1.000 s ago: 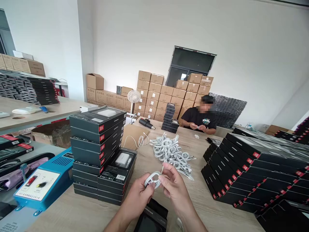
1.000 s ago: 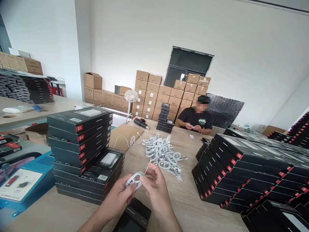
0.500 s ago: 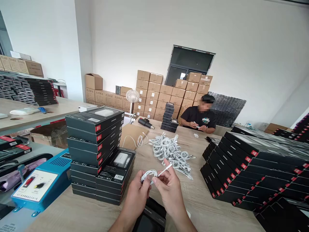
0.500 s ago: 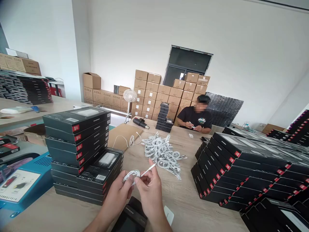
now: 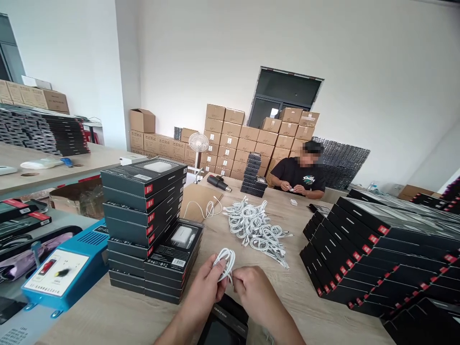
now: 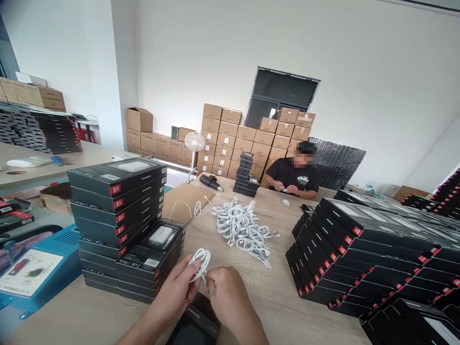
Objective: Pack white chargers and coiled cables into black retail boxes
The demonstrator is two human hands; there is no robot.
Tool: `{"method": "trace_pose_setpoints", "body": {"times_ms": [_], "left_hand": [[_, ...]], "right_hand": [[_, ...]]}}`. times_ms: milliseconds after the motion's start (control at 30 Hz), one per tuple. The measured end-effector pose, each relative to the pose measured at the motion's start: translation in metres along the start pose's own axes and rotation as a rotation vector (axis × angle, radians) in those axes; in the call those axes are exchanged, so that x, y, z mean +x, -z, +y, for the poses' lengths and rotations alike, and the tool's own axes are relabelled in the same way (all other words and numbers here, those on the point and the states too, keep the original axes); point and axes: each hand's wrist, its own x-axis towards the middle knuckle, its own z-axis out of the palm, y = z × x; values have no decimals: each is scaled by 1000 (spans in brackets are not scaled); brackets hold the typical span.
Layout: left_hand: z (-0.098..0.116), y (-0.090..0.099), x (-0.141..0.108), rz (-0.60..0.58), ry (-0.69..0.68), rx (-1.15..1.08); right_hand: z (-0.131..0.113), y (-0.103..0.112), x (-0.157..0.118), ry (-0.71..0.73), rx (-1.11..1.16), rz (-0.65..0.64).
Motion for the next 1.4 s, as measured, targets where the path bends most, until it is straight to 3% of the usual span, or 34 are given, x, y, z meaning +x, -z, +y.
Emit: {"method": "trace_pose_setpoints", "body": {"times_ms": [167,300,467,633,767,867,900,1033,1067,1233,1300,1400], "left_hand": [[11,4,-2,-124,233,-71],[15,6,-3,-116,171,53],[13,7,-2,-162,96,258],[16,7,-6,-222,52,315],[22,6,-11,-222,29,275],[23,4,-15,-232,-16,197],[22,2,-17,-242,-41,192],[13,-2,-21,-264,-163,265],[10,-3,-22,-265,-177,271],[8,-4,-19,-377,-161,263],[13,-5,-21,-426,-166,304],[21,-7,-32,-499,-173,506]], "right_hand": [[9,-4,4,22,-58,175],[7,-3,2,48,90,399],[-1,3,1,252,227,396],[-9,7,-8,98,550,539],[-17,8,-14,106,645,561],[-15,2,-9,38,809,648],[-13,-2,-6,2,883,639],[-7,-20,6,-109,989,369],[-8,-23,7,-154,1022,356],[-12,-24,7,-351,1412,495],[-8,-13,1,-357,1500,538],[11,14,-19,-320,1510,725]]}}
